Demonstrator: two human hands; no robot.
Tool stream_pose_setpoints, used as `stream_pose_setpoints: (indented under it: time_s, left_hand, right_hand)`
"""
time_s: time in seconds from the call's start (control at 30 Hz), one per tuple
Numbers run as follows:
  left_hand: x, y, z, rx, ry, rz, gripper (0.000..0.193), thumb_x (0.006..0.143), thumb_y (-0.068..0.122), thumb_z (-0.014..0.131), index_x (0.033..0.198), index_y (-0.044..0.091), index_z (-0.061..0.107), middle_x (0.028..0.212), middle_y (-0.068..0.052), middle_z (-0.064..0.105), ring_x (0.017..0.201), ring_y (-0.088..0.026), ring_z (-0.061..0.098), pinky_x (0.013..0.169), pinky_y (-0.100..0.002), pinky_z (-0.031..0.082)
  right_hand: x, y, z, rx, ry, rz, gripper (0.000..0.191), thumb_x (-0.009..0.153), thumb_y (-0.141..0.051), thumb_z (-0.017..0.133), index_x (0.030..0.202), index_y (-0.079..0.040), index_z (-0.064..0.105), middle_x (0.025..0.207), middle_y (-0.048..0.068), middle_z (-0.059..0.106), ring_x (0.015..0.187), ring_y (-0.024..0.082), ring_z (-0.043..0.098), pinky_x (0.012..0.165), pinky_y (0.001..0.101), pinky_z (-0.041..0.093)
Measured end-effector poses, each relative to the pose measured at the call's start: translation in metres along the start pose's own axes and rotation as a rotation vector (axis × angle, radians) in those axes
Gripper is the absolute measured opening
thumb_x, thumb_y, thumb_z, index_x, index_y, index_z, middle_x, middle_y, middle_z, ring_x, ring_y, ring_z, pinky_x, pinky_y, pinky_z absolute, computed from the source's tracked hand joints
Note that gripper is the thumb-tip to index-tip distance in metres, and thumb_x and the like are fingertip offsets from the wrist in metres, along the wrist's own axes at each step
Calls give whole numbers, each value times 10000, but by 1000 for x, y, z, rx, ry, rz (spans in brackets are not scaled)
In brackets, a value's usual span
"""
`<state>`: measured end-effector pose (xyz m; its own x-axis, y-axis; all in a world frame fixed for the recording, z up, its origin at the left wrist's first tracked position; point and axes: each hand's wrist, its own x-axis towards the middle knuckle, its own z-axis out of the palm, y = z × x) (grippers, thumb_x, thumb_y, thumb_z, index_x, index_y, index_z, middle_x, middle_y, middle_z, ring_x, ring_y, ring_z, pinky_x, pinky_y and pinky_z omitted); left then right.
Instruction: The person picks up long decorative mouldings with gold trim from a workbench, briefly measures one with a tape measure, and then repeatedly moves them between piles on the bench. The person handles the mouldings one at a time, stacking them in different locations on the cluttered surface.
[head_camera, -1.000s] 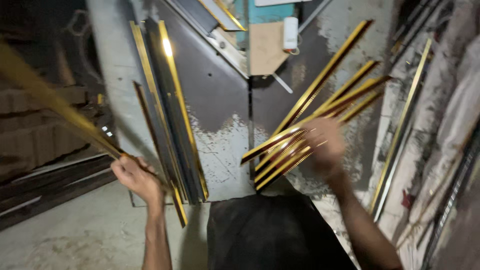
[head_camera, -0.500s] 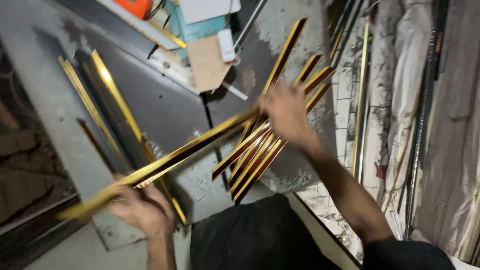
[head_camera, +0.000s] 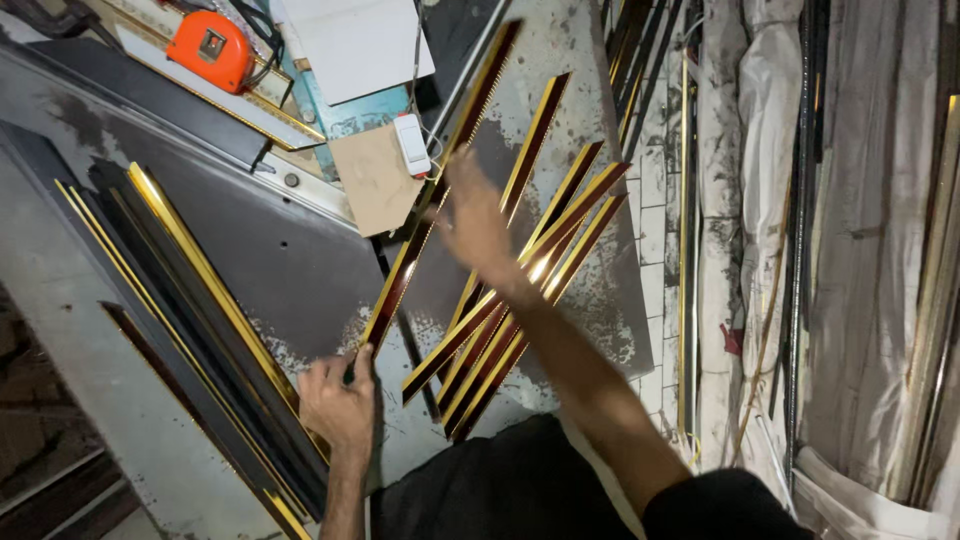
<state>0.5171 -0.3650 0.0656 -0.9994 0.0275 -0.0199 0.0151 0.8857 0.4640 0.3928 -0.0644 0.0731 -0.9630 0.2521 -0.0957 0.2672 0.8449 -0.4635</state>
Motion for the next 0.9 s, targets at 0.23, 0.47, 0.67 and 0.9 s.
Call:
stream_pose_setpoints:
  time_s: [0.23, 0.47, 0.67, 0.9]
  left_hand:
    - [20, -32, -21, 55, 114, 146, 301, 1045, 308, 757, 1246, 85, 761, 1095, -112, 625, 1090, -283, 549, 967, -462, 375]
    - [21, -79, -36, 240, 90, 125, 322, 1116, 311, 680, 1351, 93, 711, 1214, -118, 563, 1222, -311, 460, 1053, -506, 290]
    - [15, -101, -50, 105, 164, -57, 588, 1180, 493, 535, 1478, -11, 489, 1325, -255, 490, 1324, -402, 402, 1118, -567, 289]
    - [22, -102, -83, -91, -49, -475, 602, 1004, 445, 686, 1323, -64, 652, 1082, -265, 638, 919, -391, 580, 826, -472, 483]
  right_hand:
    - [69, 16, -21, -38, -12, -23, 1006, 865, -167, 775, 1615, 36, 136, 1692, 263, 108, 1569, 348, 116, 1268, 558, 170]
    - [103, 51, -23, -44, -31, -39, 1145, 777, -319, 879, 1598, 41, 167, 1669, 277, 152, 1572, 363, 169, 1262, 552, 195]
    - [85, 56, 3, -73, 81, -178, 1251, 752, -447, 957, 1587, 100, 204, 1649, 325, 195, 1559, 419, 181, 1241, 571, 240]
    - [89, 43, 25, -181, 89, -153, 1152, 792, -325, 960, 1640, 40, 271, 1706, 240, 204, 1600, 348, 196, 1265, 582, 236]
